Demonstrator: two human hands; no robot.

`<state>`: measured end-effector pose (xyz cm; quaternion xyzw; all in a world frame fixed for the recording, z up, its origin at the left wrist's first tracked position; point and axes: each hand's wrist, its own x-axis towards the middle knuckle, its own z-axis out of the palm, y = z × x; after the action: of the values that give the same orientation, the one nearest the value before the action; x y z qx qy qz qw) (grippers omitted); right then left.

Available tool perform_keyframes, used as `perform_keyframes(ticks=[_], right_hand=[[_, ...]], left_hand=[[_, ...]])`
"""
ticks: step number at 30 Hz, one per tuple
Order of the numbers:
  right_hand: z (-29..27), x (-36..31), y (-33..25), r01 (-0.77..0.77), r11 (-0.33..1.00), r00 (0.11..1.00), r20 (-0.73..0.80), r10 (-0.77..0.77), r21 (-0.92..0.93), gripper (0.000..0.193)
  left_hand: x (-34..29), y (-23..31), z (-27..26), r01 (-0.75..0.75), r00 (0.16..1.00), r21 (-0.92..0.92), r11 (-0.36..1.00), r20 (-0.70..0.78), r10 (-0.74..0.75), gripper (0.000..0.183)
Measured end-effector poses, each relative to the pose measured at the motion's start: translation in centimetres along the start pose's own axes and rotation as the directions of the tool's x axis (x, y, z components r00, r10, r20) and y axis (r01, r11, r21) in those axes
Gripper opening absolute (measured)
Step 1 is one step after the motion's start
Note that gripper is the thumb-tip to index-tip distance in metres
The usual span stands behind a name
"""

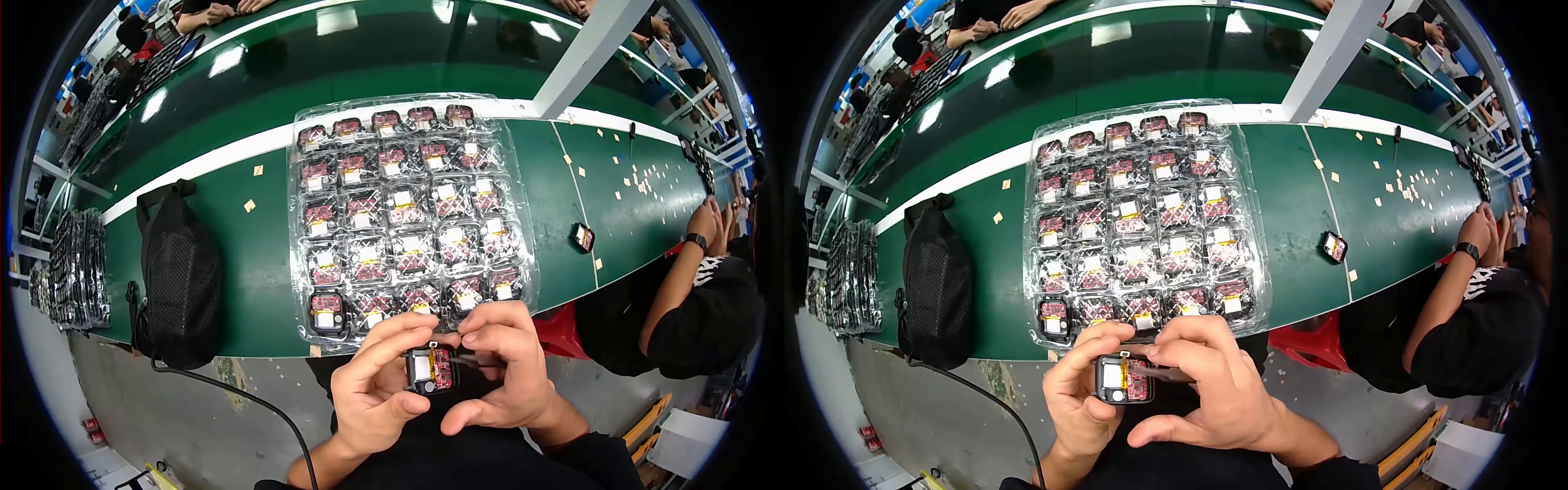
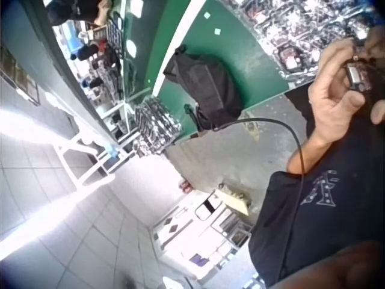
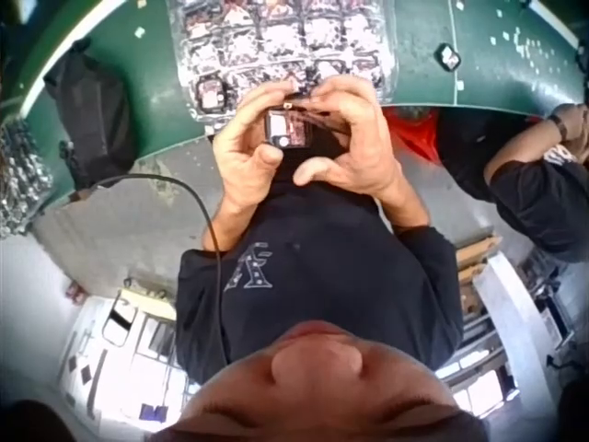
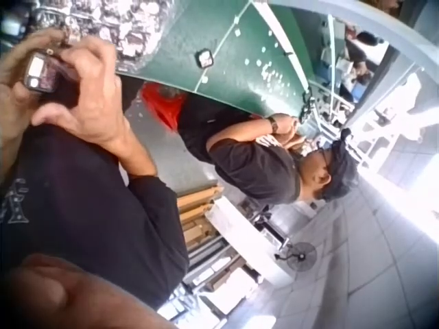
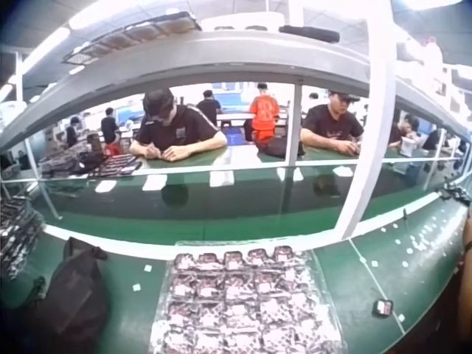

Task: Assembling small electronic components on a factory assembly line.

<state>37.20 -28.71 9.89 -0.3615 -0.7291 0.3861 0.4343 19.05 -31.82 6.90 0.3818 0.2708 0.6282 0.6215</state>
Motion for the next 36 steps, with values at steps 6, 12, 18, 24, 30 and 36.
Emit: perform_keyframes(ticks=[6, 12, 18, 24, 30, 36], right_hand=[[0.1, -0.1, 0.4, 0.062, 0.945, 0.998, 0.002, -0.065, -0.321, 0.046], [0.8, 0.0, 1.4, 0.175, 0.873, 0.970, -0.071, -0.232, -0.456, 0.035], [0.1, -0.2, 1.8, 0.293, 0.766, 0.936, 0.008, -0.351, -0.572, 0.026], [0.1, -0.2, 2.0, 0.320, 0.748, 0.926, 0.024, -0.377, -0.581, 0.026], [0.1, -0.4, 1.9, 0.266, 0.790, 0.949, 0.005, -0.317, -0.552, 0.027], [0.0, -0.1, 2.2, 0.196, 0.923, 0.975, -0.032, -0.219, -0.332, 0.028]], left_hand=[[0.1, 0.2, 0.2, 0.035, 0.984, 0.129, 0.991, -0.179, -0.011, 0.077], [-0.1, -0.1, -0.5, -0.019, 0.994, 0.031, 0.999, -0.110, 0.022, 0.072], [-0.2, -0.3, -0.6, -0.023, 0.994, 0.041, 0.999, -0.104, 0.027, 0.072], [-0.3, -0.6, -0.6, -0.005, 0.995, 0.065, 0.998, -0.096, 0.011, 0.072], [-0.3, -0.6, -0.5, 0.013, 0.995, 0.070, 0.997, -0.102, -0.005, 0.070], [-0.3, -0.4, -0.6, 0.010, 0.997, 0.064, 0.998, -0.083, -0.005, 0.071]])
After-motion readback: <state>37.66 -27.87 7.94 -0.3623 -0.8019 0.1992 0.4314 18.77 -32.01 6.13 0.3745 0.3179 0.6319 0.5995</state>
